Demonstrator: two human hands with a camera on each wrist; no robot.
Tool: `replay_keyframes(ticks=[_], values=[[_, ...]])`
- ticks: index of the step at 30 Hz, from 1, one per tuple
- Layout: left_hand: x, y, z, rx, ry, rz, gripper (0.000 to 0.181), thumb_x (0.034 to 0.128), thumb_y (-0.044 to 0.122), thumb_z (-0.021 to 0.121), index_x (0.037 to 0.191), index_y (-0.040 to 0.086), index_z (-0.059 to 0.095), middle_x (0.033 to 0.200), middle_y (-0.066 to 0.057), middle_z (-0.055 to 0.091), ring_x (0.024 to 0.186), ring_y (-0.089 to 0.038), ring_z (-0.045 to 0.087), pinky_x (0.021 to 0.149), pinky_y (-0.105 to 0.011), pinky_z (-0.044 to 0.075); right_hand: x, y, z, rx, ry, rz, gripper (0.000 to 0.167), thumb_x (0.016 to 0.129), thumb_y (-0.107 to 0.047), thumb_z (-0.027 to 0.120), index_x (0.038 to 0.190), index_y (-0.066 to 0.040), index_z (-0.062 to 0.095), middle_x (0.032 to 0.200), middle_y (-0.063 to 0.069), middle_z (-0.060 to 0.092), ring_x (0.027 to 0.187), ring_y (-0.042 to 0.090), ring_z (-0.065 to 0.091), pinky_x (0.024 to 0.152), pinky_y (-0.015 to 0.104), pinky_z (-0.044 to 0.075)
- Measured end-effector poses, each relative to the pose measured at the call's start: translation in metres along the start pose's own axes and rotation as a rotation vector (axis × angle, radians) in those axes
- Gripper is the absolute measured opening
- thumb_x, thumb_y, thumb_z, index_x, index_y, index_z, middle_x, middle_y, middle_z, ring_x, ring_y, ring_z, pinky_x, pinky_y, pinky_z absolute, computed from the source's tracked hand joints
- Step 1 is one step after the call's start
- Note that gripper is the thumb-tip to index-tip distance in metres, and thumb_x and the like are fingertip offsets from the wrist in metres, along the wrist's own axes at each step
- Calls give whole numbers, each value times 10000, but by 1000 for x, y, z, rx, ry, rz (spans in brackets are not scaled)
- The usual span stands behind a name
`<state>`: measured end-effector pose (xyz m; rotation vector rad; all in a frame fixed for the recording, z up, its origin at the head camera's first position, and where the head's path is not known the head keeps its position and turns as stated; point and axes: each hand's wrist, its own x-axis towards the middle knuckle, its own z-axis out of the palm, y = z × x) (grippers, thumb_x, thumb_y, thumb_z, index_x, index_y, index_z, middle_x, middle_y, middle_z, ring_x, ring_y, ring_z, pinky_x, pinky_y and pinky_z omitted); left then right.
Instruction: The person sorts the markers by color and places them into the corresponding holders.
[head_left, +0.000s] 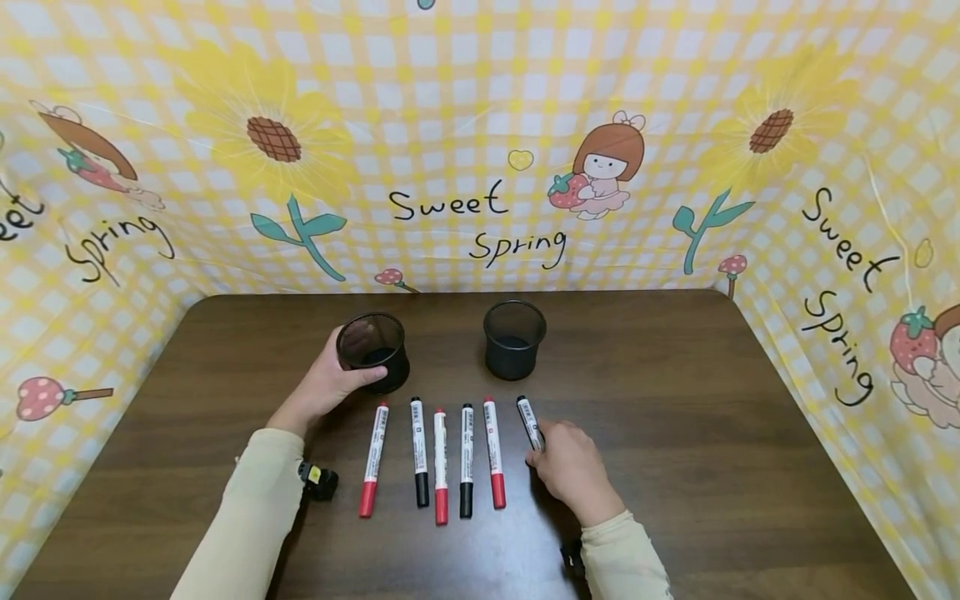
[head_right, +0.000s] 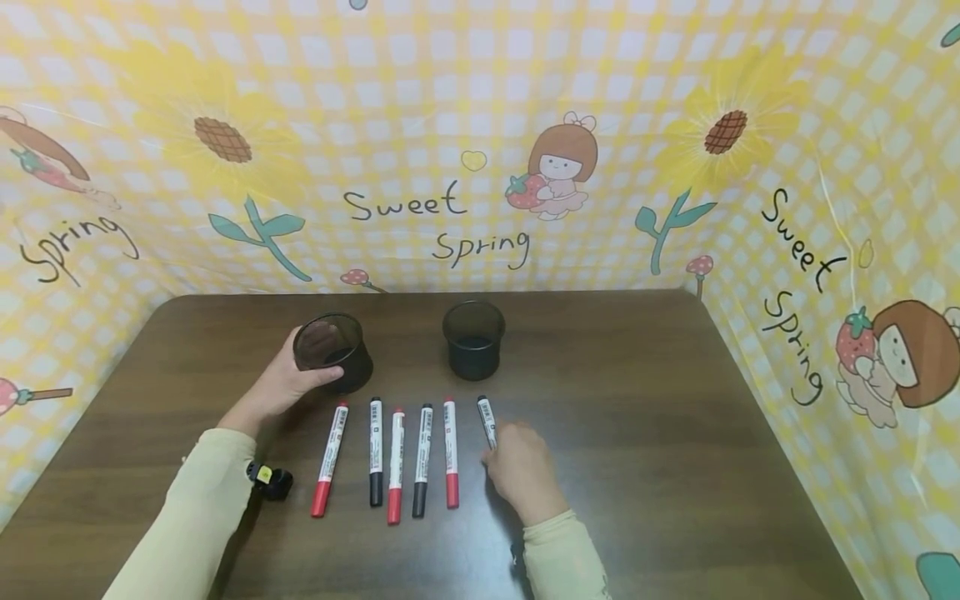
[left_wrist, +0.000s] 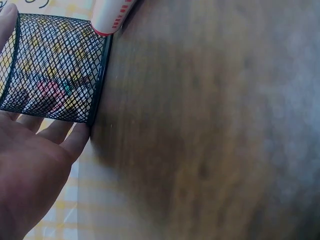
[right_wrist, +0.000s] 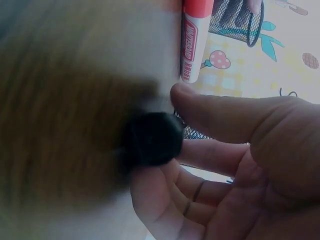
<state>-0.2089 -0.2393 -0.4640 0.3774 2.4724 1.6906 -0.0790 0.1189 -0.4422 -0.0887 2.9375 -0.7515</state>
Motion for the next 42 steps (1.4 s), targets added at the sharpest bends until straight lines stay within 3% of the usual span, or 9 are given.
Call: replay_keyframes(ticks=[8, 21, 25, 34, 42], values=[[3, 6, -2, 54, -37, 39, 849, 891, 135, 797, 1534, 5, 259, 1510, -228, 385, 1403, -386, 351, 1131, -565, 260, 1, -3, -3, -13, 15, -19, 179, 830, -70, 814, 938, -63, 672, 735, 30, 521, 718, 235, 564, 645, 451, 500], [5, 2, -6, 35, -72, 62, 770, 878, 69, 793, 1479, -38, 323, 1472, -253, 428, 1382, -402, 386, 1126, -555, 269, 0, 0, -4, 32, 9, -45, 327, 846, -21, 747, 1165, -37, 678, 834, 49, 615, 752, 220, 567, 689, 441, 502], [5, 2, -6, 42, -64, 56, 781, 873, 87, 802, 1479, -32, 323, 1472, -251, 429, 1385, -397, 386, 1130, -551, 267, 1, -1, -8, 77, 22, -63, 355, 854, -20, 731, 1203, -41, 670, 876, 63, 642, 763, 229, 558, 704, 435, 492], [5, 2, -7, 76, -51, 70, 794, 864, 118, 818, 1476, -29, 334, 1456, -250, 454, 1366, -398, 408, 1123, -562, 277, 8, -10, -16, 244, 47, -61, 398, 908, -62, 722, 1297, -97, 644, 740, 7, 522, 648, 172, 488, 580, 336, 442], [4, -1, -6, 59, -41, 72, 774, 864, 99, 816, 1469, -25, 351, 1449, -246, 467, 1357, -396, 420, 1125, -554, 277, 15, -22, -21, 363, 82, -146, 360, 908, -58, 728, 1241, -149, 628, 755, -4, 544, 636, 169, 500, 546, 334, 461]])
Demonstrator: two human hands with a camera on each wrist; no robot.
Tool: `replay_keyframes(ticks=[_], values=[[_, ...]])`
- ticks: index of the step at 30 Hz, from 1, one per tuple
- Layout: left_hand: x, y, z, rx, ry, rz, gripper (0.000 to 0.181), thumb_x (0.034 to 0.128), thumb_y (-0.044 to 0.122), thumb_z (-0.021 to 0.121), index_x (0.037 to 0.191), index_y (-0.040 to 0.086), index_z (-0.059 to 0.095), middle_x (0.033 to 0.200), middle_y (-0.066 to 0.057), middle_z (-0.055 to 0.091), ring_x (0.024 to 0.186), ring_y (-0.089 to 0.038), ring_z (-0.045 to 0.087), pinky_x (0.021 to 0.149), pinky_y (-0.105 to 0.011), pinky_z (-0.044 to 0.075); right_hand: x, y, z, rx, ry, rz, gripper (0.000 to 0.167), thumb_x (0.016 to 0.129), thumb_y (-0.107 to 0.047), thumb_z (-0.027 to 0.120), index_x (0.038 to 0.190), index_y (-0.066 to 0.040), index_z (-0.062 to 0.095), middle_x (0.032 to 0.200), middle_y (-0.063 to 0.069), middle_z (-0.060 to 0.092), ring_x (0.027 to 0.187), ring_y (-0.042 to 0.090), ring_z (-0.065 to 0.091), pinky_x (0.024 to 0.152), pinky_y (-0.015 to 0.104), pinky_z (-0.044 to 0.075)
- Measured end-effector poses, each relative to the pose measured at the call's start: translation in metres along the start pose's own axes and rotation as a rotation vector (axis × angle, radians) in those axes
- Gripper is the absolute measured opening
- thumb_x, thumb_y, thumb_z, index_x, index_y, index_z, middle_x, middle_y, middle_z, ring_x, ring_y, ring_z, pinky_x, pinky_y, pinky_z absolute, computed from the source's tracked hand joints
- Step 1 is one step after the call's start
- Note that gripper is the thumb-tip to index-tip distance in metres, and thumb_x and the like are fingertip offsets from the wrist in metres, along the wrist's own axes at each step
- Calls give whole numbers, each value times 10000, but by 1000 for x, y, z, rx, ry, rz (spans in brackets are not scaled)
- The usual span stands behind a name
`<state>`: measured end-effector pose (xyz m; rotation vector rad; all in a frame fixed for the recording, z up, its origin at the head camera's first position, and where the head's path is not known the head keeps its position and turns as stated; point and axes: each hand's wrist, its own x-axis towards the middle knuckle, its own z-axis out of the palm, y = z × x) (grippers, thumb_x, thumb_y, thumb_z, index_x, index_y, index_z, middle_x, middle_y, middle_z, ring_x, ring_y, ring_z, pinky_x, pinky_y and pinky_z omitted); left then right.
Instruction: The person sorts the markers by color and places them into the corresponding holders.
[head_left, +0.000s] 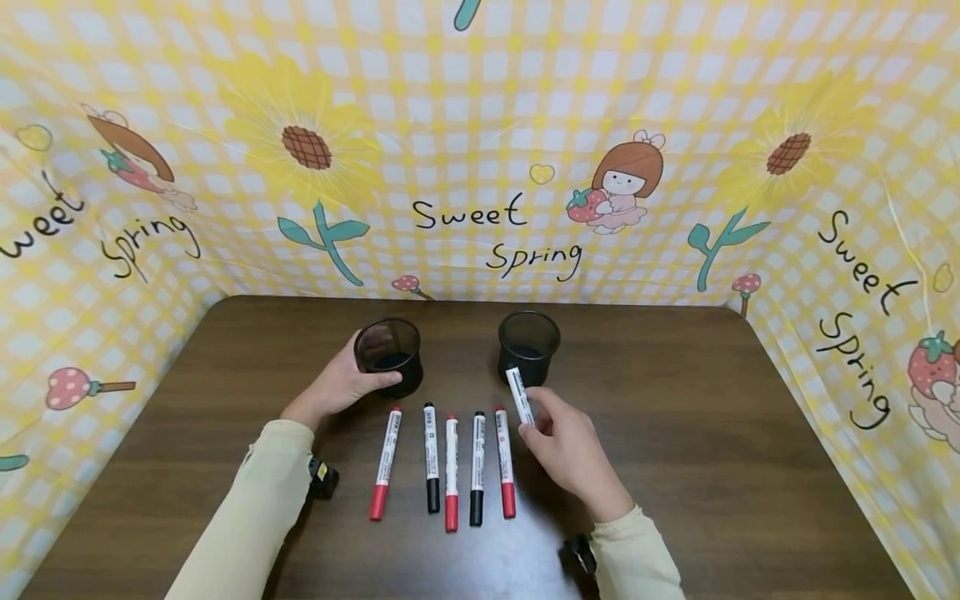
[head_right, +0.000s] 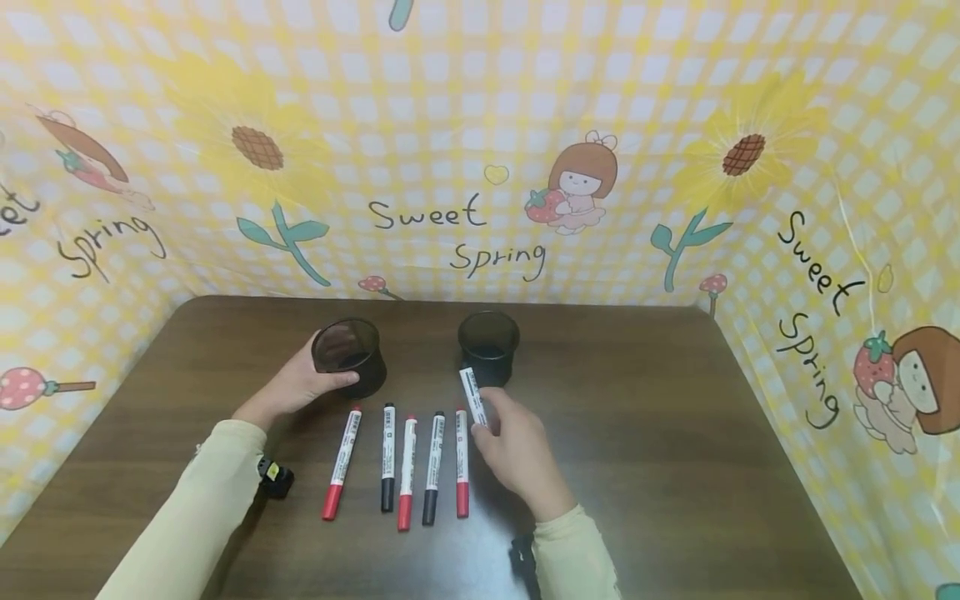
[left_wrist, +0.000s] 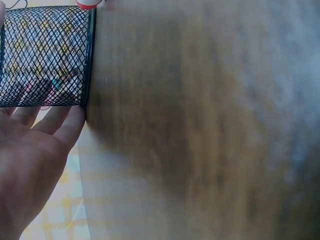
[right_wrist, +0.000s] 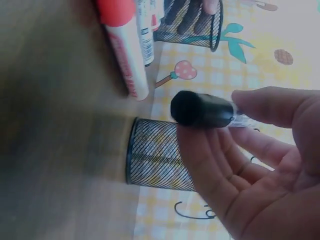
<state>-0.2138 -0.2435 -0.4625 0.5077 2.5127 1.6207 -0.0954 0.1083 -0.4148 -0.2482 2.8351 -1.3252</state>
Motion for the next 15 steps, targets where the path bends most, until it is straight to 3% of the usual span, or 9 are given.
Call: replay_keyframes(ticks=[5, 15], values=[[0, -2, 0, -9, -9, -3, 790, 867, 105, 816, 1482, -19, 336, 1466, -245, 446, 1369, -400, 405, 1129, -557, 272, 4, -6, 1, 103, -1, -65, 369, 901, -32, 731, 1231, -151, 617, 787, -21, 577, 661, 169, 534, 543, 316, 471], [0, -1, 0, -17, -4, -6, 782, 856, 97, 824, 1470, -20, 352, 1448, -244, 469, 1357, -392, 421, 1127, -552, 278, 16, -20, 2, 222, 76, -166, 413, 882, -15, 750, 1250, -129, 600, 819, -40, 596, 741, 149, 581, 633, 311, 508]])
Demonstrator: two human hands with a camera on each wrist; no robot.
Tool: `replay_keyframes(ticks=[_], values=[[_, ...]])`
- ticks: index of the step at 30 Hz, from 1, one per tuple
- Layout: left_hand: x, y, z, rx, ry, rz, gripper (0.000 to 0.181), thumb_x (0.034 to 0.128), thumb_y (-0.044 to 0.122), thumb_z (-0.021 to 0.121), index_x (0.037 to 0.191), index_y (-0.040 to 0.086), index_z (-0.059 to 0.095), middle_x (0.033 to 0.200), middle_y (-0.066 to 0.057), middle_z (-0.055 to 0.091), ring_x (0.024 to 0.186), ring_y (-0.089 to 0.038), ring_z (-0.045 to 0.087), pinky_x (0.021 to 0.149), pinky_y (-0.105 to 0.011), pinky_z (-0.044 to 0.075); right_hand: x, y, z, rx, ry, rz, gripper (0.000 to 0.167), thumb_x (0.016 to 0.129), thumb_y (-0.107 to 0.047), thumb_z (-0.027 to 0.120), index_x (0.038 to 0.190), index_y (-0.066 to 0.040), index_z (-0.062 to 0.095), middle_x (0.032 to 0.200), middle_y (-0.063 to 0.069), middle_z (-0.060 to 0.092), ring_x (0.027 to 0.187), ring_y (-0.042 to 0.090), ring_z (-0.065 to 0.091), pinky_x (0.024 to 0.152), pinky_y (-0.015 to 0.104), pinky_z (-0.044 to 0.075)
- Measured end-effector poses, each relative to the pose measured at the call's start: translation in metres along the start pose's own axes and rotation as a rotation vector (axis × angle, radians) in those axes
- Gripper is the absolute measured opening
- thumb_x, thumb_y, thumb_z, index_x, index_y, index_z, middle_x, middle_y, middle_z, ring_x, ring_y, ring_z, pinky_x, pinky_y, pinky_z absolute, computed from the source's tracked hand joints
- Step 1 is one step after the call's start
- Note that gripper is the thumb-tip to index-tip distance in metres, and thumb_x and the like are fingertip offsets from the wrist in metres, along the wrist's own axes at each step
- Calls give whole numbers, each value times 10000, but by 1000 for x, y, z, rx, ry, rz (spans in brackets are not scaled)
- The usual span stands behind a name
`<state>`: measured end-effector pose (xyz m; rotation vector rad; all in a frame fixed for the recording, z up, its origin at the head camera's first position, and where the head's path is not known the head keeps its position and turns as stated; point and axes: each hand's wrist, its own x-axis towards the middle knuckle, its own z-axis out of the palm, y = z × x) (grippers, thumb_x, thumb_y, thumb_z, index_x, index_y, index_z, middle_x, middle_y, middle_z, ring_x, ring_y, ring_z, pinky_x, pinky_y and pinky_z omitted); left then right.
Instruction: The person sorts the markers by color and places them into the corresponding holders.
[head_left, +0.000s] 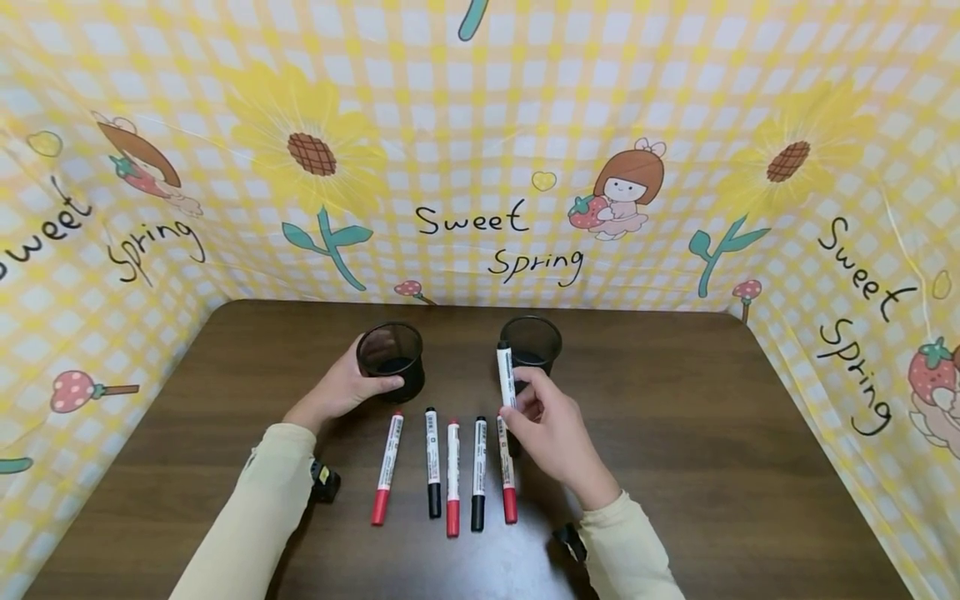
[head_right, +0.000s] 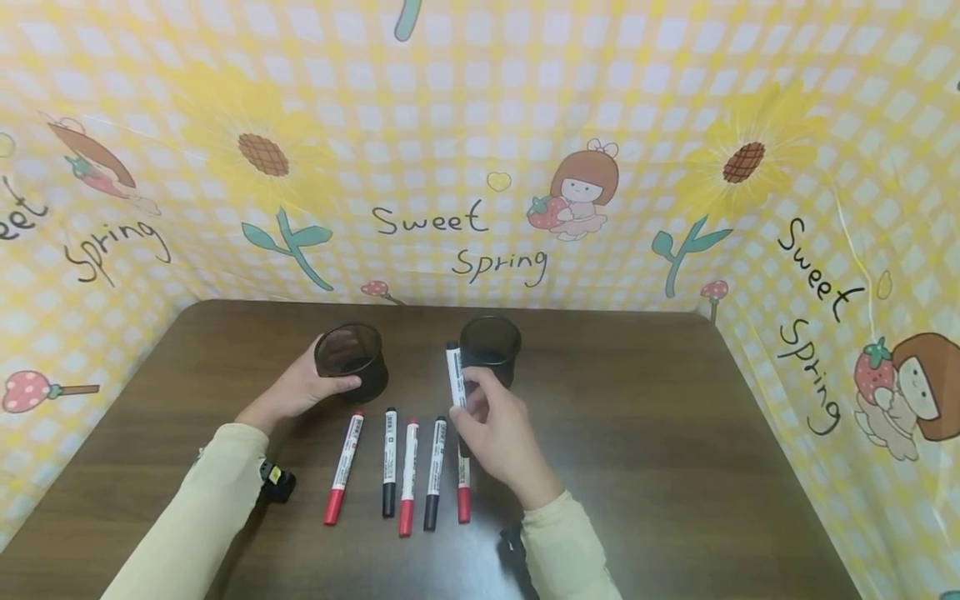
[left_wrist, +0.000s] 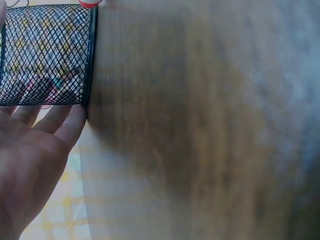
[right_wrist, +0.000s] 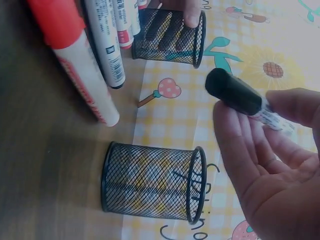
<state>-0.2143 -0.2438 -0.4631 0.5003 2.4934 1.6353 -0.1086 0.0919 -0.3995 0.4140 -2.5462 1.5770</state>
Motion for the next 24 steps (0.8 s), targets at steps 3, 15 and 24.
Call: replay_keyframes(ticks=[3, 15, 24], values=[[-1, 1, 0, -7, 2, -2, 787, 855, 102, 827, 1470, -19, 353, 1443, -243, 476, 1354, -390, 424, 1126, -554, 276, 6, -1, 2, 43, 36, -49, 423, 874, 5, 747, 1250, -109, 592, 817, -21, 608, 731, 154, 594, 635, 302, 510], [1, 0, 1, -11, 12, 14, 785, 851, 103, 832, 1464, -17, 356, 1438, -237, 484, 1348, -388, 435, 1119, -548, 291, 28, -7, 12, 179, 25, -119, 405, 912, 29, 714, 1272, -84, 568, 920, 70, 645, 802, 214, 609, 723, 314, 511], [-1, 0, 1, 1, 8, 6, 801, 854, 120, 832, 1475, -11, 343, 1448, -236, 473, 1355, -384, 427, 1125, -546, 285, 38, -10, 19, 218, -17, -88, 391, 930, -9, 703, 1287, -106, 575, 971, 80, 662, 843, 219, 622, 724, 313, 513]])
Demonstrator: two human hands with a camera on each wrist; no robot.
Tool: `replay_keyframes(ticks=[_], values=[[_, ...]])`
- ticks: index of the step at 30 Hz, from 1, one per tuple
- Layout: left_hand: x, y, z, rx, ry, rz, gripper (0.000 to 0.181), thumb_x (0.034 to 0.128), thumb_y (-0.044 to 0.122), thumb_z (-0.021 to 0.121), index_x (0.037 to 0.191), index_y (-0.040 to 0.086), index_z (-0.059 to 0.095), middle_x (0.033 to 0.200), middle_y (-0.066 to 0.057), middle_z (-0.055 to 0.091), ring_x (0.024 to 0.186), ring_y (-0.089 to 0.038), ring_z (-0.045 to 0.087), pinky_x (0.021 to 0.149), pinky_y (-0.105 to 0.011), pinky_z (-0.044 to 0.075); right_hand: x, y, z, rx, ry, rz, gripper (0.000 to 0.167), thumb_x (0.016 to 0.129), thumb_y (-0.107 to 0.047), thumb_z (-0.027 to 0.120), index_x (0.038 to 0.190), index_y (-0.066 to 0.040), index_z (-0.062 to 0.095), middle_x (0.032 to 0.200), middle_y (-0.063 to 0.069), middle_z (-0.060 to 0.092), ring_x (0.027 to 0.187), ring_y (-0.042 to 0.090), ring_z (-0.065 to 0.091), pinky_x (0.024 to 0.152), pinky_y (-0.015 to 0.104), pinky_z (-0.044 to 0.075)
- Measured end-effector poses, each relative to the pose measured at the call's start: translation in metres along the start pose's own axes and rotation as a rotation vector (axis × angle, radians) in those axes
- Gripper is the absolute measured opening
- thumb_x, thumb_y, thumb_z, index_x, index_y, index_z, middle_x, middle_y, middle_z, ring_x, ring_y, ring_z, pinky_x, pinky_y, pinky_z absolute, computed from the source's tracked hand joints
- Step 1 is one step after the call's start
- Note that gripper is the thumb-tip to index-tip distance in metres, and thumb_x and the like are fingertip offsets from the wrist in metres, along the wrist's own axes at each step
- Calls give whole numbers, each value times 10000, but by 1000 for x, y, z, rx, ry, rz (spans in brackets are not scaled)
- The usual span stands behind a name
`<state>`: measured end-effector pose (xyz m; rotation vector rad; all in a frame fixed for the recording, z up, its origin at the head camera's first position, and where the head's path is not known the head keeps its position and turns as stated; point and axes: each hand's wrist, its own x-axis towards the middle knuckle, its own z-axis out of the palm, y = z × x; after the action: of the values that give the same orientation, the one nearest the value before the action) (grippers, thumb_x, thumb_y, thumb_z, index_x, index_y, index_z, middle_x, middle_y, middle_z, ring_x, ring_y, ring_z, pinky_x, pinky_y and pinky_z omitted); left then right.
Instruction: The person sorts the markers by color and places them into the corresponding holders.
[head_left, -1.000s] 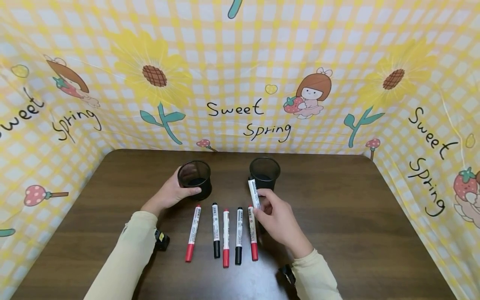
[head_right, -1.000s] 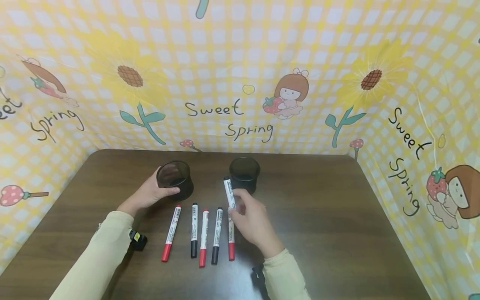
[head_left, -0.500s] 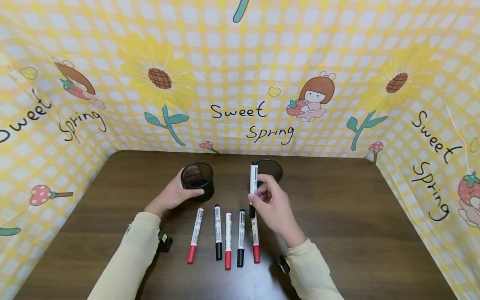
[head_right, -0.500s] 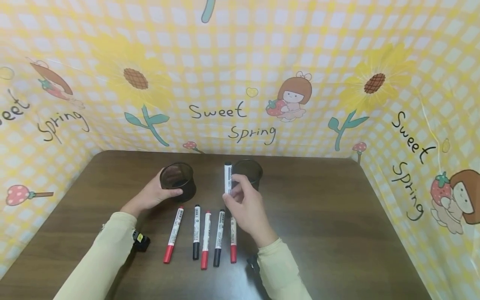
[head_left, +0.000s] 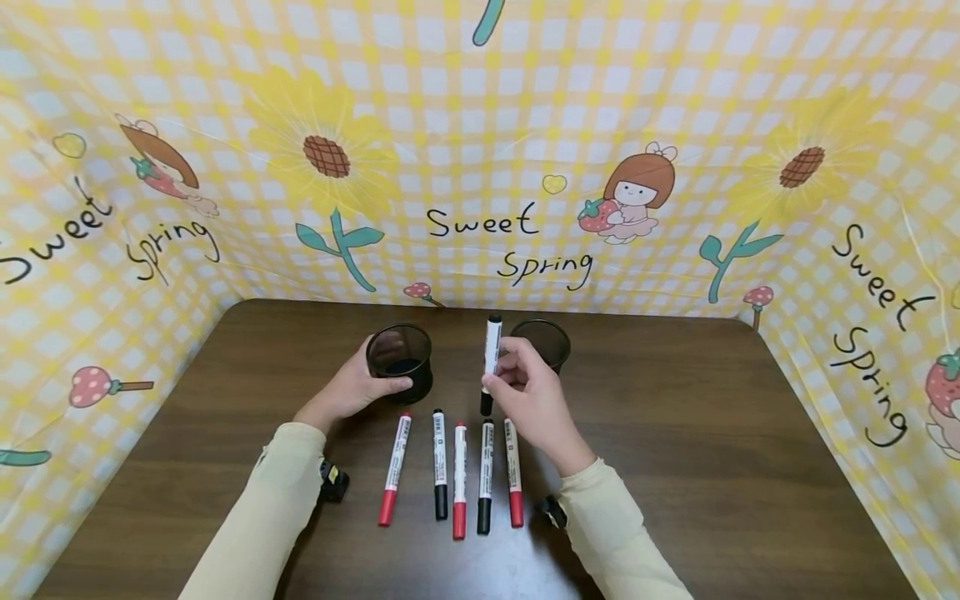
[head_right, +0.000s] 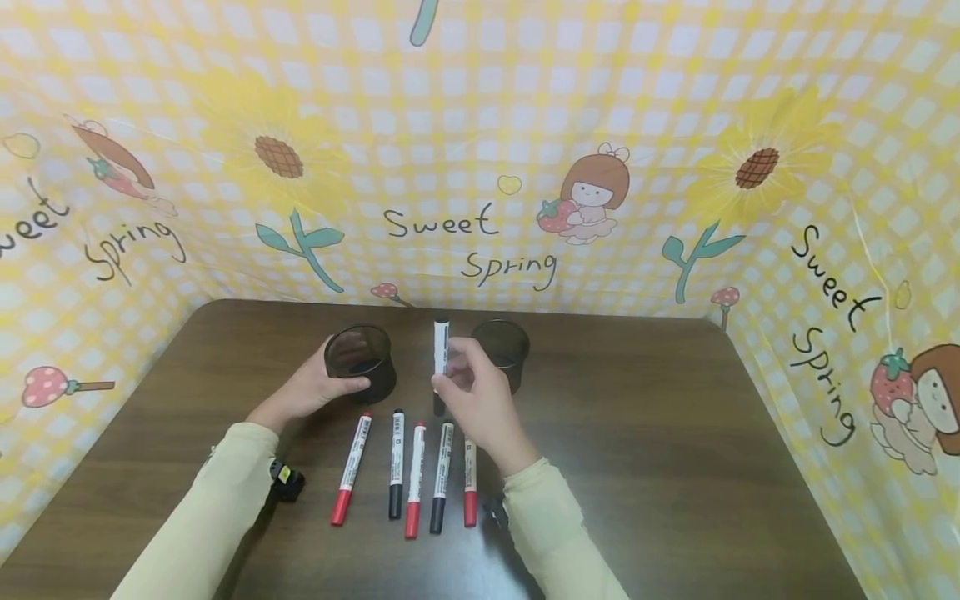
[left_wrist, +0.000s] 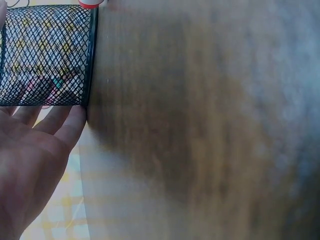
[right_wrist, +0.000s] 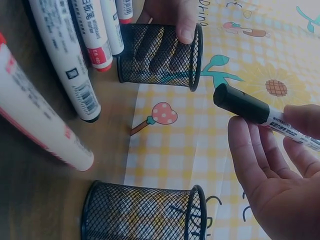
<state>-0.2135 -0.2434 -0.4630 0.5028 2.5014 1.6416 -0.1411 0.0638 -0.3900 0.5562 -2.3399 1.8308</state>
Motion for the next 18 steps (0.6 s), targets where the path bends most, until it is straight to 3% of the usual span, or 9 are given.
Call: replay_keyframes(ticks=[18], values=[[-3, 2, 2, -26, 6, -3, 796, 869, 110, 817, 1491, 11, 330, 1452, -228, 467, 1356, -389, 421, 1120, -558, 285, 42, -11, 26, 0, -45, -48, 381, 945, -60, 708, 1302, -123, 589, 947, 74, 663, 846, 215, 623, 756, 371, 511]])
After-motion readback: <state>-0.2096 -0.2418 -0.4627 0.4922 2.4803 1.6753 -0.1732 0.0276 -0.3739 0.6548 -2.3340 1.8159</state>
